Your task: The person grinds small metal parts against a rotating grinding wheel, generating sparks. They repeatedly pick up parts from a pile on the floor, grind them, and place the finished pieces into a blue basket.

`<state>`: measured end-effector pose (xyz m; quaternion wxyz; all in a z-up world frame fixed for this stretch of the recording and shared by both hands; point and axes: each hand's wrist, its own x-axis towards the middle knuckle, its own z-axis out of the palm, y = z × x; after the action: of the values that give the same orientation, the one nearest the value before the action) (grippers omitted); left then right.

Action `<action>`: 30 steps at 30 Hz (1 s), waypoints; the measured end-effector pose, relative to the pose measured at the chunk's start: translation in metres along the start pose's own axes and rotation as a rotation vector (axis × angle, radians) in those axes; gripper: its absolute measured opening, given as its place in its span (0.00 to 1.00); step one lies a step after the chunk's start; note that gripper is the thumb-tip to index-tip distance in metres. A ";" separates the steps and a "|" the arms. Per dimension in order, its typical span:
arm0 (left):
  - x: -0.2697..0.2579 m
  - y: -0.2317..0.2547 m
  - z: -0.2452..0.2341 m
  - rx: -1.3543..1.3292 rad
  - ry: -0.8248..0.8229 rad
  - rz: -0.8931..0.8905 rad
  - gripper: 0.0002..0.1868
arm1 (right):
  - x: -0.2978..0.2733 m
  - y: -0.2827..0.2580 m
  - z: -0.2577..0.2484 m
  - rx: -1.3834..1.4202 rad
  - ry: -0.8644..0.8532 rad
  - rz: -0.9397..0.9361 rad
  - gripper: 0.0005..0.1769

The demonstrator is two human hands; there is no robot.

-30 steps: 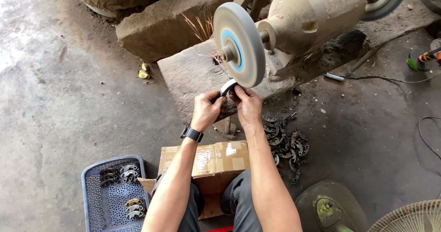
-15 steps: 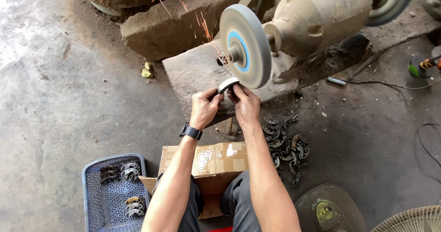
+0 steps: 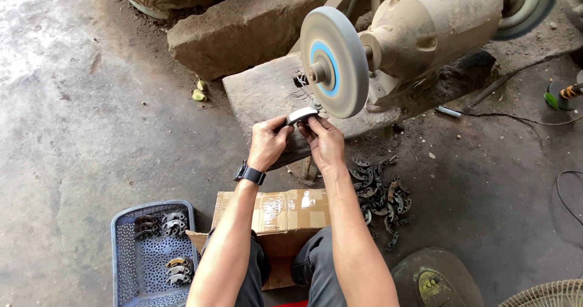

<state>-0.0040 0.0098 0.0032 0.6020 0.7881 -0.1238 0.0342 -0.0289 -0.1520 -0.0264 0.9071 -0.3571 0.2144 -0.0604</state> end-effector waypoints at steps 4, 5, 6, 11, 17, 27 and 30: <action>0.002 0.014 0.009 0.073 -0.079 -0.014 0.11 | 0.002 -0.006 -0.015 0.027 -0.022 -0.051 0.09; 0.003 0.014 0.014 0.045 -0.080 0.001 0.11 | 0.000 -0.010 -0.014 0.012 0.020 -0.070 0.09; 0.004 0.013 0.017 0.019 -0.079 0.014 0.12 | -0.002 -0.013 -0.012 -0.002 0.060 -0.086 0.10; 0.002 0.015 0.013 0.054 -0.044 0.005 0.14 | -0.002 -0.009 -0.004 -0.056 0.035 -0.108 0.09; 0.004 0.014 0.021 0.056 -0.051 0.020 0.12 | 0.000 -0.011 -0.010 -0.034 0.046 -0.129 0.09; 0.007 0.014 0.026 0.107 0.011 0.103 0.12 | 0.004 -0.009 -0.017 0.009 0.065 -0.135 0.10; 0.004 0.008 0.007 0.071 0.018 0.088 0.13 | 0.001 -0.003 -0.001 -0.018 -0.003 -0.100 0.11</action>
<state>-0.0030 0.0003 0.0096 0.5728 0.8022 -0.1520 0.0721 -0.0285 -0.1553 -0.0257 0.9002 -0.3753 0.1954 -0.1031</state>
